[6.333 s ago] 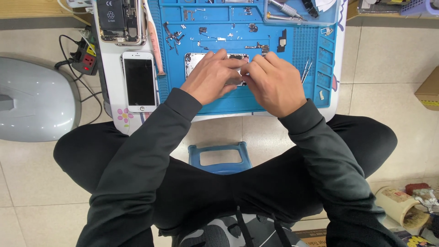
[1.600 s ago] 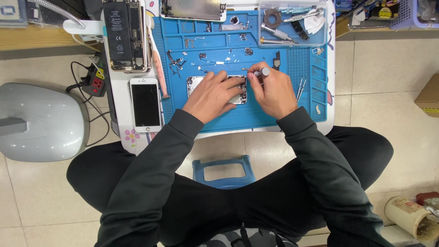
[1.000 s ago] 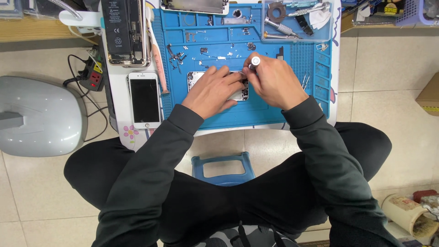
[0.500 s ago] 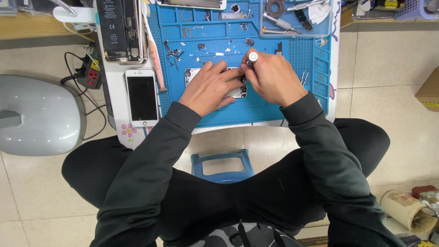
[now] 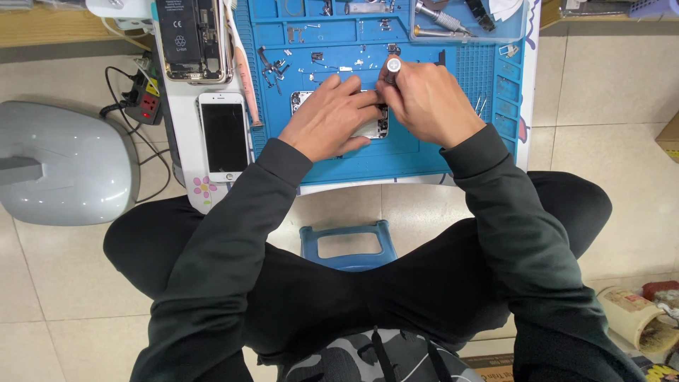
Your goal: The person is repairing a mobile phone, assembling internal components on a repair bench.
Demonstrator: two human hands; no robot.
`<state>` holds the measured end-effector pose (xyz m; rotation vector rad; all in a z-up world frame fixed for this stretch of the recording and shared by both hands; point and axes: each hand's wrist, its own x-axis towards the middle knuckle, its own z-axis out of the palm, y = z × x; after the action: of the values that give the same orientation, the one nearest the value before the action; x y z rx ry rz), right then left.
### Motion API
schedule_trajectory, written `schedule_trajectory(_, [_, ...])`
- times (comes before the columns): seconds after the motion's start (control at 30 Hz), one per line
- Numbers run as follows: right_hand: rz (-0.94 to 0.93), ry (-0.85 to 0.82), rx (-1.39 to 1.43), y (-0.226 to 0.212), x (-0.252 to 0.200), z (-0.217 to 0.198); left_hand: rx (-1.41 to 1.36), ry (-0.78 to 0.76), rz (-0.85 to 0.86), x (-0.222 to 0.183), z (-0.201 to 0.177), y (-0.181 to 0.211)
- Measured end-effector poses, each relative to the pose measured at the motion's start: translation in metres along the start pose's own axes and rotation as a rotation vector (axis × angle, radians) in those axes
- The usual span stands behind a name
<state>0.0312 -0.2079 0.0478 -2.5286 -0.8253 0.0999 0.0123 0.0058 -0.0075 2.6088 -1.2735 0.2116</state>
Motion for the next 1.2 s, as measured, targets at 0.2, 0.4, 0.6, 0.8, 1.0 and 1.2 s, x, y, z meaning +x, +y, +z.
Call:
schedule_trajectory(0.2, [0.148,0.109,0.334,-0.002,-0.019,-0.017,-0.104,-0.01,0.008,0.001,-0.004,0.001])
schedule_trajectory(0.4, [0.301,0.28,0.503,-0.002,-0.066,-0.019,-0.1,-0.039,-0.031,0.002,0.003,0.002])
schedule_trajectory(0.6, [0.348,0.315,0.714,-0.003,-0.094,0.008,-0.051,-0.042,-0.061,-0.005,0.005,0.009])
schedule_trajectory(0.8, [0.194,0.275,0.758,-0.016,-0.089,0.039,-0.244,-0.037,-0.093,-0.004,-0.01,0.004])
schedule_trajectory(1.0, [0.231,0.144,0.635,-0.043,-0.076,0.042,-0.283,0.093,-0.099,-0.003,0.001,0.005])
schedule_trajectory(1.2, [0.212,0.137,0.618,-0.043,-0.072,0.053,-0.27,0.13,-0.098,-0.006,0.008,0.002])
